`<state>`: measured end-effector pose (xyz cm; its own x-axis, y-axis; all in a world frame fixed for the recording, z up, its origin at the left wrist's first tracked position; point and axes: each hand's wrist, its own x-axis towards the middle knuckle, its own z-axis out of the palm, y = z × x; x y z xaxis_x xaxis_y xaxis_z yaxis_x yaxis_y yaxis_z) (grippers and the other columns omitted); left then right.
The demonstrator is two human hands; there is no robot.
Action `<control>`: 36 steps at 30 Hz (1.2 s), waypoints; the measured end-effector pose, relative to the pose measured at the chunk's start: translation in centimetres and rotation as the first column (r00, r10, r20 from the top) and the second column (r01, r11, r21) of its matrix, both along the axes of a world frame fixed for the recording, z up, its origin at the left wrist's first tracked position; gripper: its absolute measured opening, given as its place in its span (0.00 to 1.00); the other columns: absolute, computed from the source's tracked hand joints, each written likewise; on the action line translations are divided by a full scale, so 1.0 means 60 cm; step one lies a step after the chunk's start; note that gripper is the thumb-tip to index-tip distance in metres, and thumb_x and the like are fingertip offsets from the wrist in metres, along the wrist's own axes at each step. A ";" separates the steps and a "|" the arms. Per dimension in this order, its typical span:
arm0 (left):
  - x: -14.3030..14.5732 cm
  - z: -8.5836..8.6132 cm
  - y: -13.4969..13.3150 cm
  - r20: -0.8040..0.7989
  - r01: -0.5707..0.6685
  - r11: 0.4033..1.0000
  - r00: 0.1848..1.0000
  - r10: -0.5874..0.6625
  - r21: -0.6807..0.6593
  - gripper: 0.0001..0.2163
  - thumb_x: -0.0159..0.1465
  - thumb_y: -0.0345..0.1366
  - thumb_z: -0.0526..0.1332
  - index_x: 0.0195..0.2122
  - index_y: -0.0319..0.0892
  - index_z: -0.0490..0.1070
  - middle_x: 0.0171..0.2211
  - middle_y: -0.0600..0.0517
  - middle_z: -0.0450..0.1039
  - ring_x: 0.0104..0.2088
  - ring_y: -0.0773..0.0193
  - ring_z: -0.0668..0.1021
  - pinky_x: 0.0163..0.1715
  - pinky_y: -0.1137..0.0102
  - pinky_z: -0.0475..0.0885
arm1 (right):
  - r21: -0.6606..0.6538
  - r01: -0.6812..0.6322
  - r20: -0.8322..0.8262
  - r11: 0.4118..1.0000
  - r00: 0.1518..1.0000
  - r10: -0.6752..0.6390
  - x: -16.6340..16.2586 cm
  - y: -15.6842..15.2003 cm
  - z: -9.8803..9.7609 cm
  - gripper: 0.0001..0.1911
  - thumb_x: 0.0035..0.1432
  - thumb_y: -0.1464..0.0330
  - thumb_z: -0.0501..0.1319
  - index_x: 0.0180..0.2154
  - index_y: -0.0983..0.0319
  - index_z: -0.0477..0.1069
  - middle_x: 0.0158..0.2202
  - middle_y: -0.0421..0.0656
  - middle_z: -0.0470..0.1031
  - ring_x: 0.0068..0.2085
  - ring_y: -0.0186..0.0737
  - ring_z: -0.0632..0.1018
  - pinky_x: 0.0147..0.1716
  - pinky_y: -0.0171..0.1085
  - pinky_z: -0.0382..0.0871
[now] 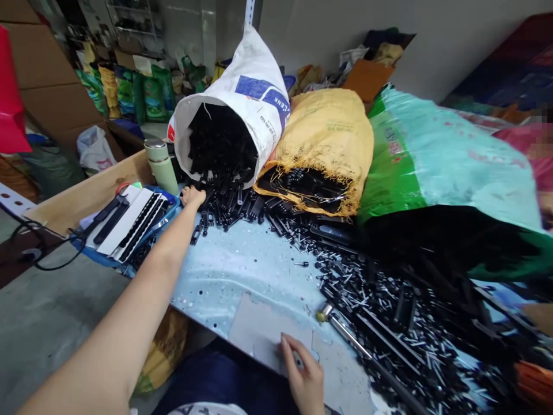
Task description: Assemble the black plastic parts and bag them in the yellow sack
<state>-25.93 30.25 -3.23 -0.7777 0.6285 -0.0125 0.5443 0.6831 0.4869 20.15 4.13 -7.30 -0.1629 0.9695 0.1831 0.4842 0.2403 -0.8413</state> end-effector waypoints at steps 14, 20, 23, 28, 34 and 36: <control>0.162 -0.026 -0.126 -0.091 0.380 0.922 0.923 -0.374 0.076 0.18 0.61 0.47 0.54 0.49 0.46 0.68 0.47 0.49 0.73 0.51 0.57 0.72 0.54 0.64 0.61 | 0.340 -0.403 0.105 0.849 0.914 0.392 -0.130 0.009 0.034 0.12 0.59 0.62 0.58 0.39 0.61 0.76 0.31 0.47 0.78 0.32 0.41 0.78 0.31 0.38 0.74; 0.085 0.039 -0.026 -0.035 0.080 0.990 0.996 -0.076 0.114 0.22 0.65 0.39 0.44 0.57 0.33 0.59 0.54 0.35 0.64 0.55 0.51 0.68 0.52 0.60 0.64 | 0.408 -0.186 0.165 0.894 0.978 0.128 -0.009 -0.022 -0.009 0.10 0.59 0.72 0.57 0.43 0.62 0.71 0.34 0.46 0.77 0.33 0.39 0.78 0.32 0.35 0.74; 0.072 0.048 0.019 -0.040 0.093 0.989 0.995 -0.089 0.111 0.25 0.63 0.44 0.49 0.57 0.36 0.59 0.55 0.36 0.62 0.56 0.48 0.66 0.53 0.58 0.63 | 0.428 -0.160 0.227 0.890 0.972 0.065 0.021 -0.031 -0.024 0.12 0.58 0.74 0.58 0.45 0.61 0.70 0.35 0.46 0.76 0.35 0.40 0.78 0.34 0.37 0.73; 0.145 0.016 0.045 -0.055 0.329 0.944 0.943 -0.329 -0.002 0.30 0.57 0.57 0.52 0.59 0.51 0.58 0.62 0.41 0.55 0.59 0.42 0.62 0.54 0.44 0.56 | 0.502 -0.206 0.324 0.840 0.945 0.038 0.006 -0.030 -0.034 0.18 0.55 0.73 0.61 0.49 0.61 0.68 0.35 0.46 0.76 0.35 0.41 0.77 0.32 0.39 0.73; 0.220 0.001 0.009 -0.104 0.521 0.850 0.844 -0.527 -0.081 0.24 0.60 0.57 0.49 0.50 0.51 0.69 0.58 0.43 0.60 0.56 0.41 0.65 0.54 0.38 0.49 | 0.528 -0.115 0.290 0.841 0.956 -0.052 -0.012 -0.035 -0.041 0.17 0.54 0.72 0.62 0.48 0.60 0.70 0.34 0.45 0.77 0.34 0.40 0.77 0.33 0.39 0.73; 0.226 0.010 0.002 -0.174 0.525 0.849 0.831 -0.527 -0.064 0.22 0.62 0.54 0.48 0.47 0.47 0.71 0.55 0.43 0.64 0.56 0.43 0.65 0.56 0.41 0.50 | 0.522 -0.084 0.262 0.849 0.963 -0.066 -0.014 -0.034 -0.036 0.15 0.54 0.72 0.62 0.46 0.60 0.71 0.34 0.44 0.77 0.33 0.39 0.77 0.32 0.39 0.73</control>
<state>-12.35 30.37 -2.63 -0.3189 0.9441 0.0830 0.8998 0.2741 0.3396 19.29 2.10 -9.45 -0.2849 0.7376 0.6122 0.6623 0.6132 -0.4305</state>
